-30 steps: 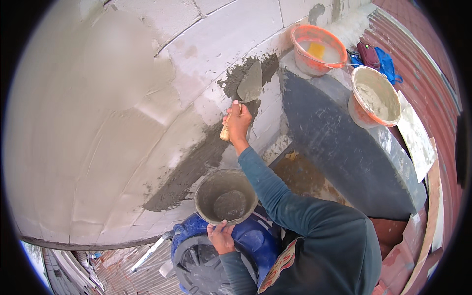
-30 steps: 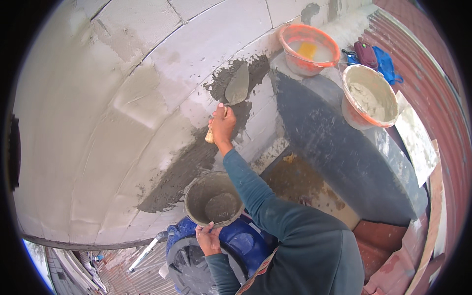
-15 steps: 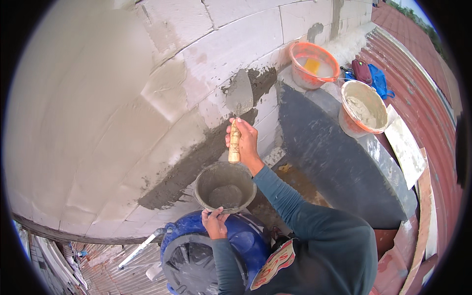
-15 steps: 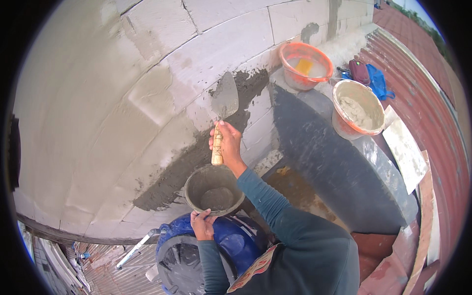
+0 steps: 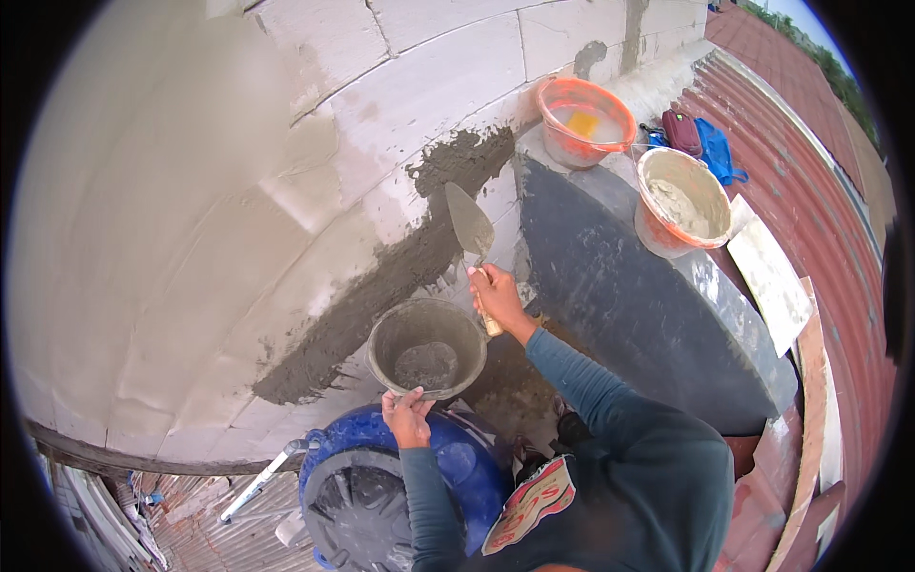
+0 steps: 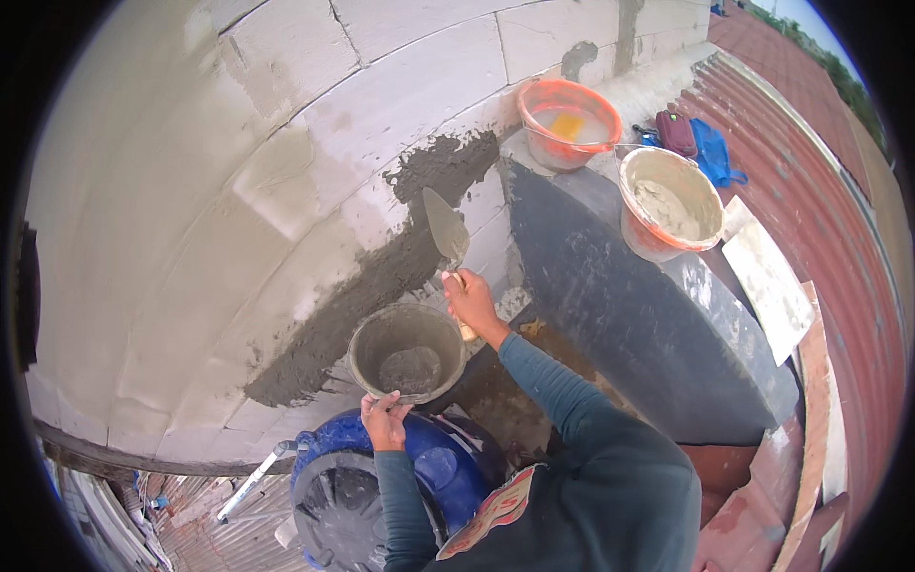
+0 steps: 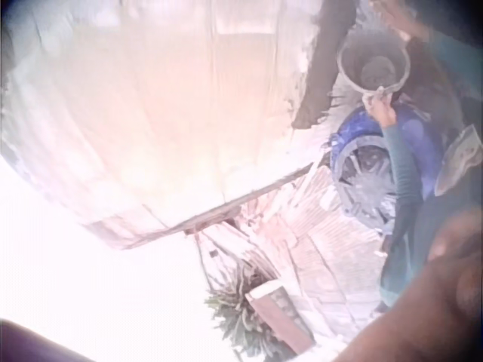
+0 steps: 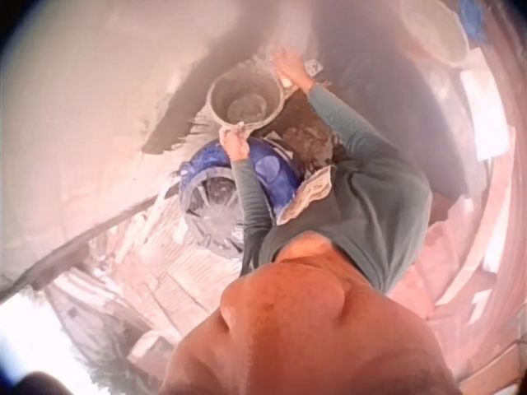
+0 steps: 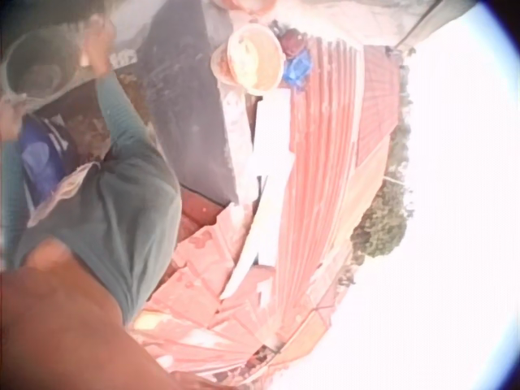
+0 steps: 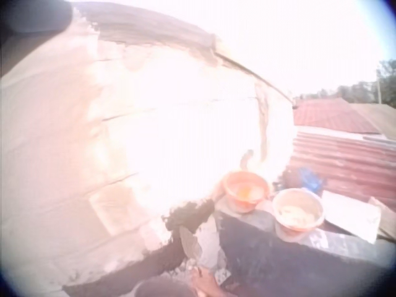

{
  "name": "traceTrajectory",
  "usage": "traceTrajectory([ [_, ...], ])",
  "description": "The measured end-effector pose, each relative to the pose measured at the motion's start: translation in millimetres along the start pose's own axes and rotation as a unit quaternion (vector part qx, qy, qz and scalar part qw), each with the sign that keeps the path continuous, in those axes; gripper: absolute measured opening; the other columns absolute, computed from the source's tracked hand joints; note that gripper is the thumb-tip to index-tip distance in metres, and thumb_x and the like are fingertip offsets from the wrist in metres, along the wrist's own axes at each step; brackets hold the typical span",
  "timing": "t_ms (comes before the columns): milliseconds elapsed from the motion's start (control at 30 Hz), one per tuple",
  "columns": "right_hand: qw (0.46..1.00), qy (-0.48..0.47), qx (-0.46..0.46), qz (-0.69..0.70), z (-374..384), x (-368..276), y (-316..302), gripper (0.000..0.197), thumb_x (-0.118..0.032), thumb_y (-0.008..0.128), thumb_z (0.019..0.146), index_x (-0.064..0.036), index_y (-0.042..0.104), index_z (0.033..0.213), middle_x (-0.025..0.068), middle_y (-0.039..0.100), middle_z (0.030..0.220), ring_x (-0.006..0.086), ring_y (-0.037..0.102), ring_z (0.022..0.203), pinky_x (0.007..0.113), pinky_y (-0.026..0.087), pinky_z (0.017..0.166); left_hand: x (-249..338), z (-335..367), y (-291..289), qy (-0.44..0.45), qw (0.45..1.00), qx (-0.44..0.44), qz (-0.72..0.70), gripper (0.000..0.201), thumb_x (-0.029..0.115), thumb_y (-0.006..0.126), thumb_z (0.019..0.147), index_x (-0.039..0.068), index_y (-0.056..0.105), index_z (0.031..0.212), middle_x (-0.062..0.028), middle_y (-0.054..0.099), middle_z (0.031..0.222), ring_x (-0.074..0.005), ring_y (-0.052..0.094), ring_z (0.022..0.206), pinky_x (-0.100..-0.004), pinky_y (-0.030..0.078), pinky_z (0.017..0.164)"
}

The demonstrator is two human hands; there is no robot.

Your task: The person applies mortar to a brick wall using a trowel, scooping the material from a bucket and spreading it onto the joints between the blocks.

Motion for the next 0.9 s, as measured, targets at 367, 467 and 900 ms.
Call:
traceTrajectory([
  [367, 0.942, -0.013, 0.287, 0.176, 126.7, 23.2, 91.2, 0.040, -0.037, 0.054, 0.103, 0.0020, 0.055, 0.092, 0.0111, 0.062, 0.077, 0.0185, 0.061, 0.050, 0.033, 0.052, 0.043, -18.3, -52.9, -29.9, -0.025, 0.999, 0.008, -0.021, 0.035, -0.014, 0.061, 0.081, 0.010, 0.049, 0.104, -0.0133, 0.067, 0.093, -0.0294, 0.072, 0.081, -0.0486, 0.064, 0.071],
  [467, 0.942, -0.008, 0.277, 0.189, 103.4, 6.4, 132.0, 0.041, -0.037, 0.051, 0.104, 0.0034, 0.054, 0.096, 0.0143, 0.065, 0.080, 0.0200, 0.063, 0.052, 0.034, 0.054, 0.045, -20.4, -60.0, -33.4, -0.021, 0.999, 0.021, -0.025, 0.032, -0.013, 0.060, 0.082, 0.009, 0.051, 0.103, -0.0123, 0.068, 0.092, -0.0295, 0.072, 0.079, -0.0481, 0.064, 0.067],
  [900, 0.908, 0.030, 0.201, 0.367, 62.5, -77.6, 196.8, 0.037, -0.034, 0.048, 0.105, 0.0014, 0.052, 0.095, 0.0115, 0.059, 0.082, 0.0202, 0.059, 0.055, 0.036, 0.052, 0.048, -14.4, -39.2, -31.8, -0.015, 1.000, 0.001, -0.014, 0.035, -0.012, 0.061, 0.080, 0.009, 0.048, 0.104, -0.0132, 0.069, 0.090, -0.0244, 0.072, 0.075, -0.0409, 0.064, 0.062],
])
Point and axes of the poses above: each hand's wrist, its own z-axis towards the middle knuckle, its own y-axis out of the palm, x = y × z, the point moved 6 cm from there along z, towards the middle knuckle
